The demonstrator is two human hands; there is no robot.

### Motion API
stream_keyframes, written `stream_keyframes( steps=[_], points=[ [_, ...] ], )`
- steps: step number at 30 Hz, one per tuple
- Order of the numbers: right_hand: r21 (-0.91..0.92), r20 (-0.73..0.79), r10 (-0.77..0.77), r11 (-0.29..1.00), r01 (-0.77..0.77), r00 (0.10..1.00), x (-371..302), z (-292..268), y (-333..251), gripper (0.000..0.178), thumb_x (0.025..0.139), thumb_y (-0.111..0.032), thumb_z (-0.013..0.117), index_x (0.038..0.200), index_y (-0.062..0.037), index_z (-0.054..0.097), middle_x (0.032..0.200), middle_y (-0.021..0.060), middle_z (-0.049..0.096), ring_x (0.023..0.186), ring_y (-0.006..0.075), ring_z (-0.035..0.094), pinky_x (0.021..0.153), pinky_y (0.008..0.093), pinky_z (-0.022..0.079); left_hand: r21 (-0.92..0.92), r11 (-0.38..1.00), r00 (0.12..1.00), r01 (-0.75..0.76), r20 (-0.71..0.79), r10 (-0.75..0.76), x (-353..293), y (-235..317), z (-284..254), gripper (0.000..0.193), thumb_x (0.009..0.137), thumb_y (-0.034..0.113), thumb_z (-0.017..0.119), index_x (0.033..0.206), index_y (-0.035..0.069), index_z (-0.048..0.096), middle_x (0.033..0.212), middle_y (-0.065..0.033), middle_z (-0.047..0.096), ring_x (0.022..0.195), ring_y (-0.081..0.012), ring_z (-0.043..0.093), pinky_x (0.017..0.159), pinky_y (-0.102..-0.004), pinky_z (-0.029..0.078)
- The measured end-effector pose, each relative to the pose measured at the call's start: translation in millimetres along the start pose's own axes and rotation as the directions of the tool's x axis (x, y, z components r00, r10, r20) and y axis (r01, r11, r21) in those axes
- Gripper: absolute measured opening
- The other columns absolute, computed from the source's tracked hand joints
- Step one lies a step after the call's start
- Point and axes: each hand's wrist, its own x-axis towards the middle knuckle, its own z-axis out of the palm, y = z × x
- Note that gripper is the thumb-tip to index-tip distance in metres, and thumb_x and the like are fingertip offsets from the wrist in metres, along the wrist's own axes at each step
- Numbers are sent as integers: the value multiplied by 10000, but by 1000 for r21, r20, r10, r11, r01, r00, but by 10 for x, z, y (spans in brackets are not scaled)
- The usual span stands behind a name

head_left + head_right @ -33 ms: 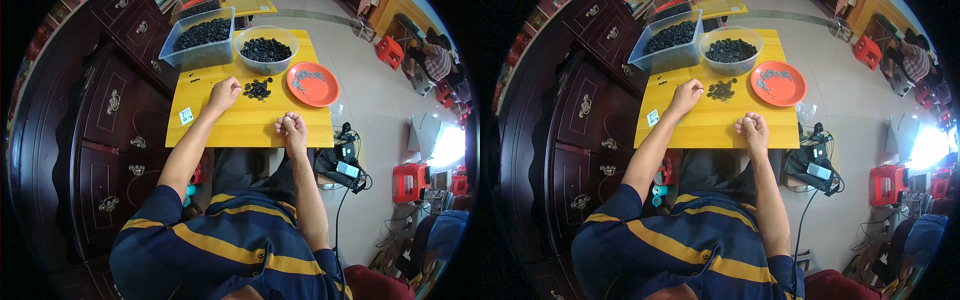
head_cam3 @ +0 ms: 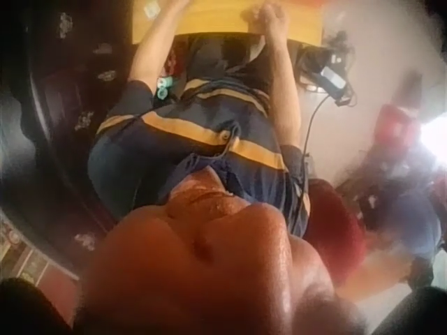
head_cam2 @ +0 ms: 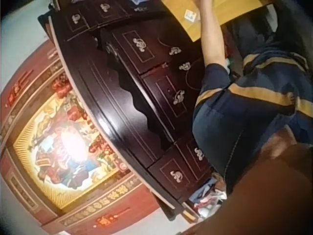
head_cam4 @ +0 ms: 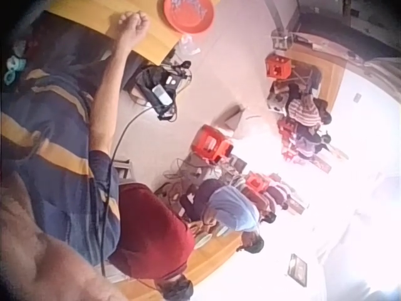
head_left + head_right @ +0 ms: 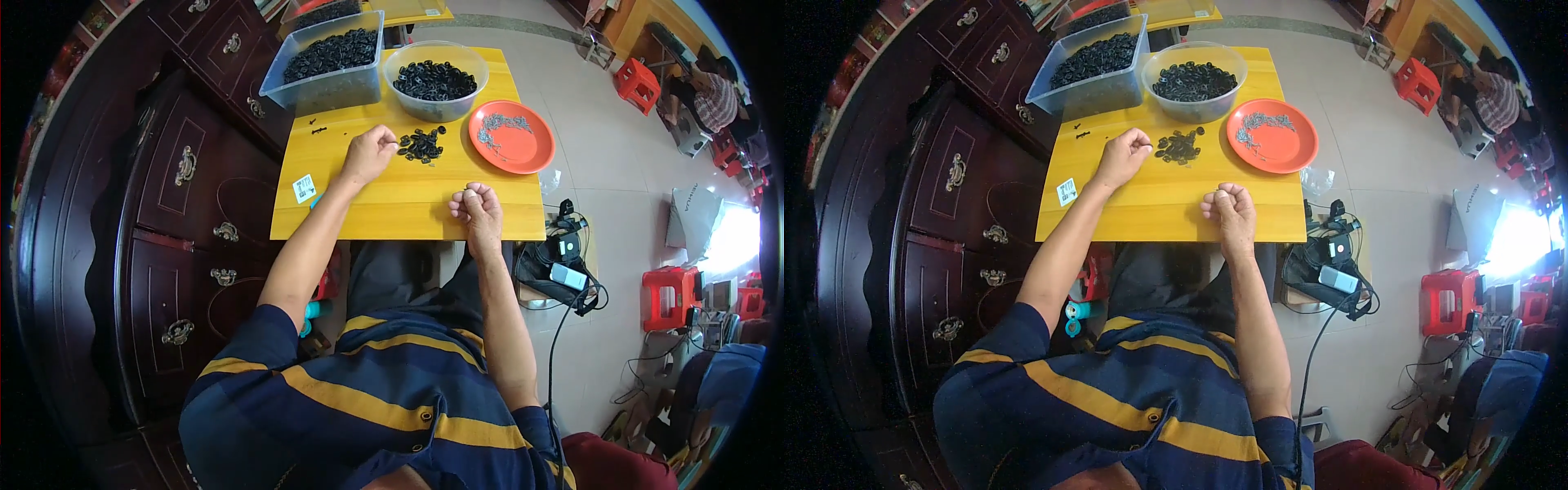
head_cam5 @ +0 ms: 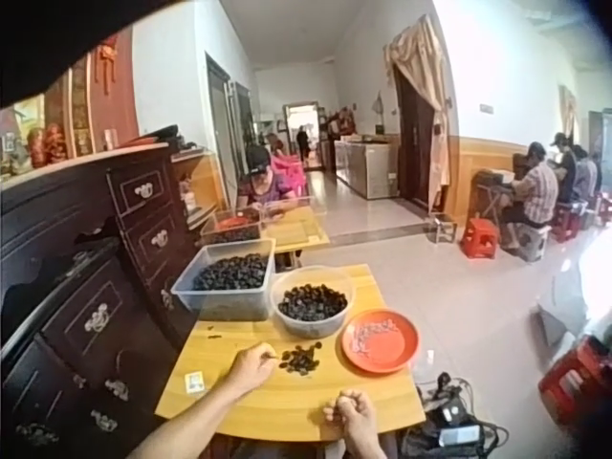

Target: The person assembles small plastic components by hand, repeatedly picking up plastic pieces and fitting small parts together on the table.

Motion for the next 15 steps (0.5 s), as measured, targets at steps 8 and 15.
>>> stream_keyframes(
  steps=[8, 15],
  points=[
    [-69, 37, -5, 998, 7, 999, -21, -7, -5, 110, 1021, -173, 491, 1075, -78, 486, 838, 63, 623, 698, 126, 602, 650, 255, 505, -713, 668, 970, 214, 237, -57, -461, 564, 192, 141, 911, 79, 604, 1038, 32, 565, 794, 17, 551, 639, -37, 502, 555, -197, 443],
    [-68, 21, -21, 997, 22, 1000, -10, 20, 31, 114, 1024, -192, 497, 1053, -82, 499, 893, 35, 605, 690, 90, 573, 633, 226, 485, -731, 622, 945, 280, 323, -46, -593, 686, 337, 132, 925, 100, 590, 1049, 60, 605, 792, 43, 561, 647, -33, 501, 584, -196, 439]
  ],
)
